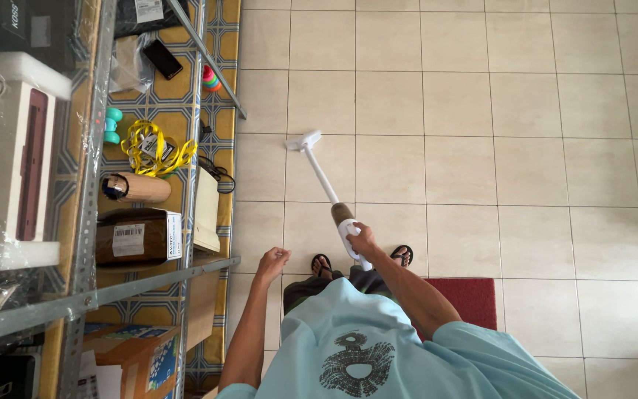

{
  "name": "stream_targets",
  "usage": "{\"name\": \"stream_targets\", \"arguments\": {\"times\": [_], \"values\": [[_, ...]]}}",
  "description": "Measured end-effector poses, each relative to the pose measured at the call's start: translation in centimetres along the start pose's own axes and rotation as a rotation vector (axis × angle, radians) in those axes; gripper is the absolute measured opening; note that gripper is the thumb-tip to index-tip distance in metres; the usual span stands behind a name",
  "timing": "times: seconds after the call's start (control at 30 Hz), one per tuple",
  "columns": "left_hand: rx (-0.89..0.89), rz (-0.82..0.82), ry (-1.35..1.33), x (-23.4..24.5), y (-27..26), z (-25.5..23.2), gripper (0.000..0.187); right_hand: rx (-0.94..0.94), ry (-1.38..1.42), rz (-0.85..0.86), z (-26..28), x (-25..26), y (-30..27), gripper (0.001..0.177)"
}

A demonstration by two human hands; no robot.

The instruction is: The person vacuums the tiled floor using a handheld vacuum cleaner.

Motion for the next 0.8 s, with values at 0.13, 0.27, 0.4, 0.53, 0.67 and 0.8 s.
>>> {"name": "stream_targets", "arguments": {"times": [0.13,0.27,0.4,0.53,0.67,0.8], "values": [[0.014,0.007,-0.016,0.0,-0.8,0.2,0.035,0.007,-0.06,0.066,0.0,-0.3,-0.5,0.067],[0.034,0.006,-0.009,-0.2,-0.9,-0.1,0.036,0.01,-0.1,0.117,0.1,0.1,-0.7,0.066],[0.014,0.014,-0.003,-0.9,-0.8,-1.1,0.036,0.026,-0.226,0.106,0.4,1.6,-0.6,0.064],[-0.018,0.019,-0.034,-1.8,-0.4,-3.1,0.036,0.042,-0.237,0.104,1.2,3.8,-0.7,0.063],[0.021,0.034,0.04,-3.0,0.0,-4.6,0.034,0.045,-0.231,0.107,1.3,6.2,-1.2,0.062],[0.01,0.052,0.045,-4.6,0.6,-6.6,0.034,0.031,-0.21,0.074,1.1,9.3,-1.7,0.061]]}}
Point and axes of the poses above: each hand's wrist, its own y-axis towards the middle knuckle, its own x-axis out of the back of the hand, z = x × y, the point moved 10 cm from there along y, towards the middle knuckle, and after that the axes turned 14 degrees about y, right-handed, at the moved point
